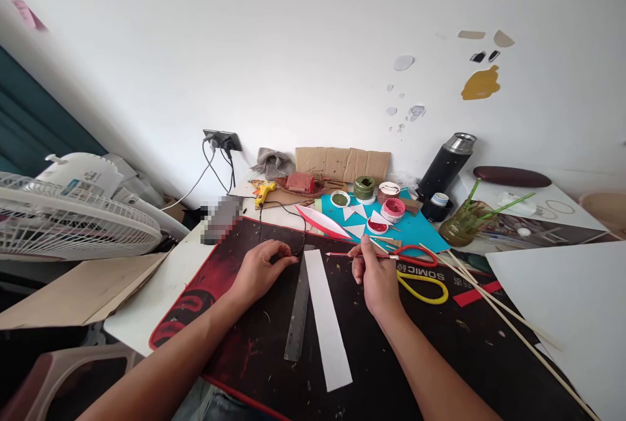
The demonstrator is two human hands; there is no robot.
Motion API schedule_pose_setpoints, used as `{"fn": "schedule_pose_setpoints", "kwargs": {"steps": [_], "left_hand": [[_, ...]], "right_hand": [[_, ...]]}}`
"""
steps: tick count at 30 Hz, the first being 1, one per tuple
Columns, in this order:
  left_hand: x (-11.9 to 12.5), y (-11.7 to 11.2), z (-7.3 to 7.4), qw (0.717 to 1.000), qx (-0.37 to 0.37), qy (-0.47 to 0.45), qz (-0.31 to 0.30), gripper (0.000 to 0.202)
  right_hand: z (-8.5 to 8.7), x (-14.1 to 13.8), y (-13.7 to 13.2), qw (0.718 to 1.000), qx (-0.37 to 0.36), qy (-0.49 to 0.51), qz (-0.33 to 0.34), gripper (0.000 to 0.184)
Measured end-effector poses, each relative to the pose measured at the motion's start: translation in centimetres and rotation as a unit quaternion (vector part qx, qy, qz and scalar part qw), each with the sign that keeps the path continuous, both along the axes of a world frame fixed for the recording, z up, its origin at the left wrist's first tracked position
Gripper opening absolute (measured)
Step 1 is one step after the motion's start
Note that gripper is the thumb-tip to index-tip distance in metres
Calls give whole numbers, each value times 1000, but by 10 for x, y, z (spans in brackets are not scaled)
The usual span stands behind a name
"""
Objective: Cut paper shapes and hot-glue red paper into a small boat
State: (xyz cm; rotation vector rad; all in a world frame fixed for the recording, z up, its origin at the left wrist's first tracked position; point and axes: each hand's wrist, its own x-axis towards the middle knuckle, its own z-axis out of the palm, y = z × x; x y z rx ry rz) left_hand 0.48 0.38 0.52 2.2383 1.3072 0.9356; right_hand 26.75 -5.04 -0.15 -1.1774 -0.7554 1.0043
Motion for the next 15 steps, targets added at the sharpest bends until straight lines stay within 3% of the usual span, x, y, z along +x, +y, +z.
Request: {"fn": "schedule_pose_setpoints", "kwargs": {"steps": [5, 15], "left_hand": [[0, -2, 7, 1000, 11, 3, -27, 42], [0, -8, 16, 999, 0, -14, -38, 39]], "right_hand": [[3, 1, -1, 1000, -14, 19, -12, 77], [4, 2, -4, 999, -31, 12, -12, 74]]}}
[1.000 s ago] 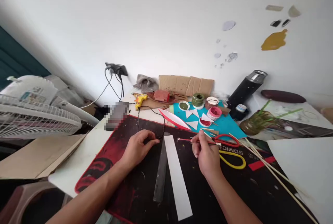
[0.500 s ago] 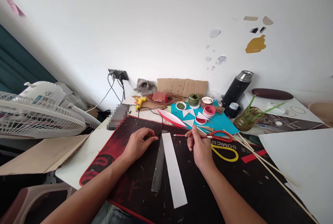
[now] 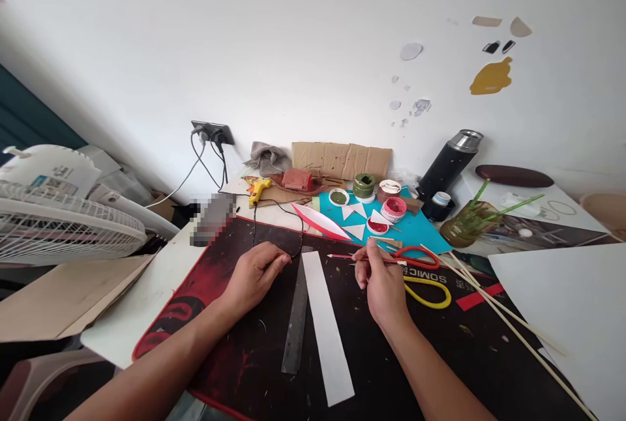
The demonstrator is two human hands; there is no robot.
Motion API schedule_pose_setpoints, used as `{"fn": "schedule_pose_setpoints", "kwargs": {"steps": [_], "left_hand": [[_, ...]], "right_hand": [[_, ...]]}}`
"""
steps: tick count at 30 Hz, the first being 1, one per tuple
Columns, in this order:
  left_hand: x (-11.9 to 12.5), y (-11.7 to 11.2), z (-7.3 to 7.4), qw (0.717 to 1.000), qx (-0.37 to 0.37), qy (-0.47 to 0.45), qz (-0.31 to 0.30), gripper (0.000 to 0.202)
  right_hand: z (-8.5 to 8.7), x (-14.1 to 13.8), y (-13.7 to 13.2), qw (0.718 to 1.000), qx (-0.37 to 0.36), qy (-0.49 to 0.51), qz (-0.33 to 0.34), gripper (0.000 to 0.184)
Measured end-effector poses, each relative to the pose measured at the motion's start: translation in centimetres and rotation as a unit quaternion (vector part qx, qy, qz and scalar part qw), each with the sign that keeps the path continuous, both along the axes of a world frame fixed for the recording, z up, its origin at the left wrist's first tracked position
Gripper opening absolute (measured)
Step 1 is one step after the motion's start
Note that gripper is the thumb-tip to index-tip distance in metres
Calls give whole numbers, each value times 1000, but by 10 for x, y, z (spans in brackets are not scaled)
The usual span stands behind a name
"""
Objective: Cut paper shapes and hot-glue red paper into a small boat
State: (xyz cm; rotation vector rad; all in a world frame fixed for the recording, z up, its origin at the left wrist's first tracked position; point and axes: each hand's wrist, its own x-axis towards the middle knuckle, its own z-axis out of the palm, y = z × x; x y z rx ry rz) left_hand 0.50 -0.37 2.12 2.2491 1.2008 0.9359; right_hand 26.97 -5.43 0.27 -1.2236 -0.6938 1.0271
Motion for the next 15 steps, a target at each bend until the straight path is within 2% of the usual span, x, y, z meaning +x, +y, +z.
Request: {"fn": "schedule_pose_setpoints", "kwargs": {"steps": [5, 9, 12, 15], "left_hand": [[5, -8, 29, 999, -18, -7, -30, 36], [17, 3, 49, 997, -18, -7, -78, 33], [24, 21, 49, 999, -11, -9, -51, 39], [25, 34, 36, 1000, -10, -17, -3, 45]], "right_hand": [[-1, 0, 0, 1000, 8, -12, 0, 73], [-5, 0, 1, 1000, 19, -11, -7, 69], [-4, 1, 1, 1000, 19, -8, -7, 70], [-1, 1, 0, 1000, 20, -9, -2, 68]]}}
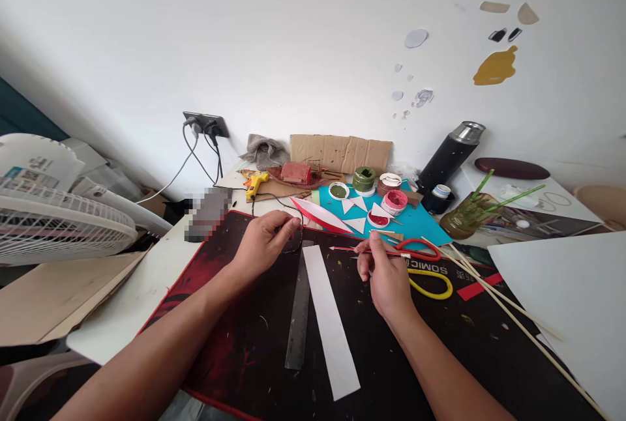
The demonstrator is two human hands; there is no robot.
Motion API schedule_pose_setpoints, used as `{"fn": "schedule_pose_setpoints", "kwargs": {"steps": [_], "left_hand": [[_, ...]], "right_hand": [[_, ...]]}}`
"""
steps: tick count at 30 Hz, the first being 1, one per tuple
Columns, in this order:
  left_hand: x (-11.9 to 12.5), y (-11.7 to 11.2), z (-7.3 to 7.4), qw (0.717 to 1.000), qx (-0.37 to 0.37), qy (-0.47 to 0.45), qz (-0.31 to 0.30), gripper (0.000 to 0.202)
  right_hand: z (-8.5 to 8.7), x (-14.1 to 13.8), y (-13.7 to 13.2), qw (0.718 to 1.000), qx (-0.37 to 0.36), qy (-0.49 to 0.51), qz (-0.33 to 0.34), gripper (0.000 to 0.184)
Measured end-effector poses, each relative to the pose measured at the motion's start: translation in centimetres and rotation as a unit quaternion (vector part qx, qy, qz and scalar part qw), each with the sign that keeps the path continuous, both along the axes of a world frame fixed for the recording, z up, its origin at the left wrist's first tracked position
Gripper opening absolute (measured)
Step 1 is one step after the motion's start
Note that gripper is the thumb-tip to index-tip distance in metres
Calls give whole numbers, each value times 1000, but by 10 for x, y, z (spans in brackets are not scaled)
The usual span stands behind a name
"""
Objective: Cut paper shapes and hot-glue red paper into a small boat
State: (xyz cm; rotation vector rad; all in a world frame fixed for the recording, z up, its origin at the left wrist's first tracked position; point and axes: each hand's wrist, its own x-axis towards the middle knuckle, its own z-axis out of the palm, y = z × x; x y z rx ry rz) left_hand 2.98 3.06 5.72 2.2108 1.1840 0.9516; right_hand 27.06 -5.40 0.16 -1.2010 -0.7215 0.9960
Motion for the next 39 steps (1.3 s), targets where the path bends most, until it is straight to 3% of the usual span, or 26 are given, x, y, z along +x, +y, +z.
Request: {"fn": "schedule_pose_setpoints", "kwargs": {"steps": [6, 11, 14, 17, 22, 25, 39], "left_hand": [[-7, -1, -24, 1000, -20, 17, -7, 43], [-6, -1, -25, 999, -25, 28, -39, 35], [-11, 2, -21, 998, -37, 38, -26, 30], [-18, 8, -20, 995, -58, 71, -26, 35], [-21, 12, -27, 982, -42, 116, -143, 51], [-20, 10, -29, 975, -25, 134, -175, 58], [-5, 3, -52, 971, -8, 165, -171, 80]], "right_hand": [[0, 0, -1, 1000, 6, -19, 9, 63], [2, -1, -2, 1000, -3, -25, 6, 65], [6, -2, -2, 1000, -6, -24, 2, 67], [10, -2, -1, 1000, -10, -22, 5, 69], [17, -3, -2, 998, -13, -54, 8, 71], [19, -4, -5, 997, -17, -69, 14, 71], [17, -7, -6, 995, 15, -95, 29, 67]]}}
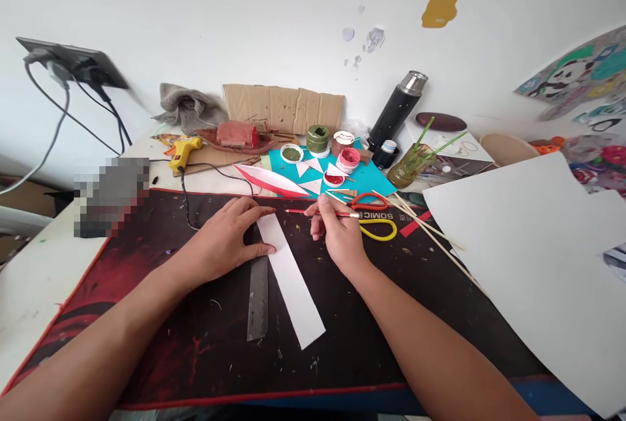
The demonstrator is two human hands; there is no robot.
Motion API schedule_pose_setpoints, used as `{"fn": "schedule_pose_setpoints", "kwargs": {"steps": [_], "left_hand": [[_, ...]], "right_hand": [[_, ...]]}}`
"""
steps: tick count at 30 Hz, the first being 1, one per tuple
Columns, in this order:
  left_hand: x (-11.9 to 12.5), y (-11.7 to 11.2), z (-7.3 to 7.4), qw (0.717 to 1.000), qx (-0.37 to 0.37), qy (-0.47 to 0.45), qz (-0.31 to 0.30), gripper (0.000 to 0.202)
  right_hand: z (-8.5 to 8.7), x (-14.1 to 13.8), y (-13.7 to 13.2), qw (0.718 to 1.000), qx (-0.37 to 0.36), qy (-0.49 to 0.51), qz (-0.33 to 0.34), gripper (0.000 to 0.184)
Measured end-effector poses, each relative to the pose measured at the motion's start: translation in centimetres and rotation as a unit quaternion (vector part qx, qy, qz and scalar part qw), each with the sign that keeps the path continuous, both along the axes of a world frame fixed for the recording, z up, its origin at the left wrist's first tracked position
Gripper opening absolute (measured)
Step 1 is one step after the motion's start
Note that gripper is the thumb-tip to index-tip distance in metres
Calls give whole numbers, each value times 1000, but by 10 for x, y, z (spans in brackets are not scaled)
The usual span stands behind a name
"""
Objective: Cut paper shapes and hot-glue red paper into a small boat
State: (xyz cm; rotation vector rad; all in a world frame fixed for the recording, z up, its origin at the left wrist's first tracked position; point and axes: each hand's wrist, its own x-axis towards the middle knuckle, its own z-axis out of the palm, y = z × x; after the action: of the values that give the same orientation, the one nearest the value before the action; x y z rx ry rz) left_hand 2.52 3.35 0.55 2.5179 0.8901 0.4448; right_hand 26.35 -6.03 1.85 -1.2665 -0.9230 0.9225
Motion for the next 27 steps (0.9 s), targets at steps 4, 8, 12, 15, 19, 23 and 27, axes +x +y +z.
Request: {"fn": "schedule_pose_setpoints", "kwargs": {"steps": [4, 8, 12, 15, 19, 23, 27], "left_hand": [[0, 2, -2, 1000, -8, -21, 15, 85], [3, 2, 2, 999, -13, -32, -6, 83], [5, 2, 5, 999, -10, -35, -31, 76], [3, 4, 2, 999, 3, -41, -34, 72], [0, 8, -5, 997, 27, -54, -45, 69], [-3, 11, -8, 996, 50, -38, -62, 62], [-4, 12, -10, 994, 70, -35, -79, 62]], "right_hand": [[0, 0, -2, 999, 17, -27, 15, 63], [-1, 0, -4, 997, 39, -61, 37, 58], [-6, -1, -5, 989, 57, -121, 65, 49], [-9, -1, -6, 974, 90, -184, 97, 34], [-12, -1, -5, 950, 129, -253, 129, 20], [-13, 0, -4, 941, 124, -283, 137, 16], [-14, -2, -4, 935, 135, -300, 136, 15]]}}
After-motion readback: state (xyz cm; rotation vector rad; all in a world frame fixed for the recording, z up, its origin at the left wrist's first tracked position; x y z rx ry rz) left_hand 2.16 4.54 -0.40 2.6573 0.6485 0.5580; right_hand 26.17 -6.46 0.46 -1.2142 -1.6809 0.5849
